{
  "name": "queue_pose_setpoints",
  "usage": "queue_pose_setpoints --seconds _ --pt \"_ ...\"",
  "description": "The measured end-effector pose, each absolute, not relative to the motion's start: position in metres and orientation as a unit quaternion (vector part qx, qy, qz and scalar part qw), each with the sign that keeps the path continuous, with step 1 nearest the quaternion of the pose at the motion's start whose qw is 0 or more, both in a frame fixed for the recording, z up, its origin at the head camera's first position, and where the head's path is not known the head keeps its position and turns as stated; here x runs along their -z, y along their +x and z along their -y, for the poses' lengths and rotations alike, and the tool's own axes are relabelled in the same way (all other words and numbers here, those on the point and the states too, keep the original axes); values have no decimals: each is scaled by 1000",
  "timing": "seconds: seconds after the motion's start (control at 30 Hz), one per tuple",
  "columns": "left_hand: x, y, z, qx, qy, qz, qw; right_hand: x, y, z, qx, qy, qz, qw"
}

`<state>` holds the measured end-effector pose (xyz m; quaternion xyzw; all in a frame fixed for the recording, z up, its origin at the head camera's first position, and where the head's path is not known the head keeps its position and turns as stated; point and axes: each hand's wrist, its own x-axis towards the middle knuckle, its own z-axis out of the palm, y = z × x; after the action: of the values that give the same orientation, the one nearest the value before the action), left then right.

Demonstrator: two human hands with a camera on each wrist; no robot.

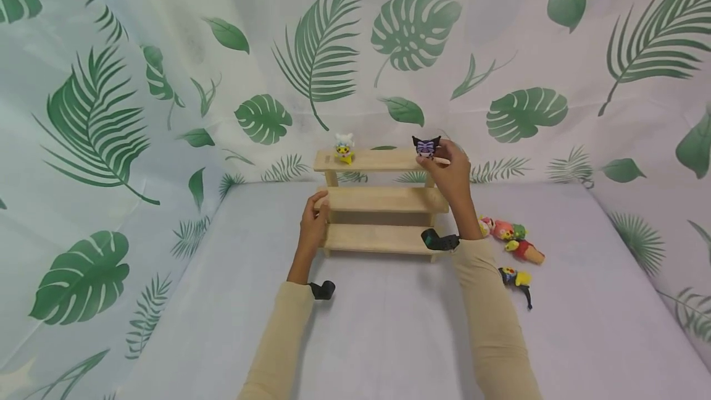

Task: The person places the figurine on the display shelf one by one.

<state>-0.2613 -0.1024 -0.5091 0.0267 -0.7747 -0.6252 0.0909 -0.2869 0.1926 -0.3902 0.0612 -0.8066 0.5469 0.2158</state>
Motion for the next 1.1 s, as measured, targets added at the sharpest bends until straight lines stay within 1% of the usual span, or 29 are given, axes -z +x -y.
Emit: queue_pose_setpoints --seconds 0.07,0.2,0.47,0.67,0.87,1.1 --pt "509 -261 102 627 27 773 90 397 -298 -192 -539 64 812 214" --pt "510 -260 101 629 26 772 91 405 -308 -188 -543 77 810 208" --pt "510 -260 100 624 22 775 98 410 -316 -183 -504 69 842 179" --pt "508 -260 102 625 23 774 104 409 -320 -181 -478 52 856 190" --pt "508 -260 102 623 21 776 99 408 -322 -177 -480 46 854 197" --pt "509 -260 102 621 22 778 97 416 -327 -172 -441 37 868 227"
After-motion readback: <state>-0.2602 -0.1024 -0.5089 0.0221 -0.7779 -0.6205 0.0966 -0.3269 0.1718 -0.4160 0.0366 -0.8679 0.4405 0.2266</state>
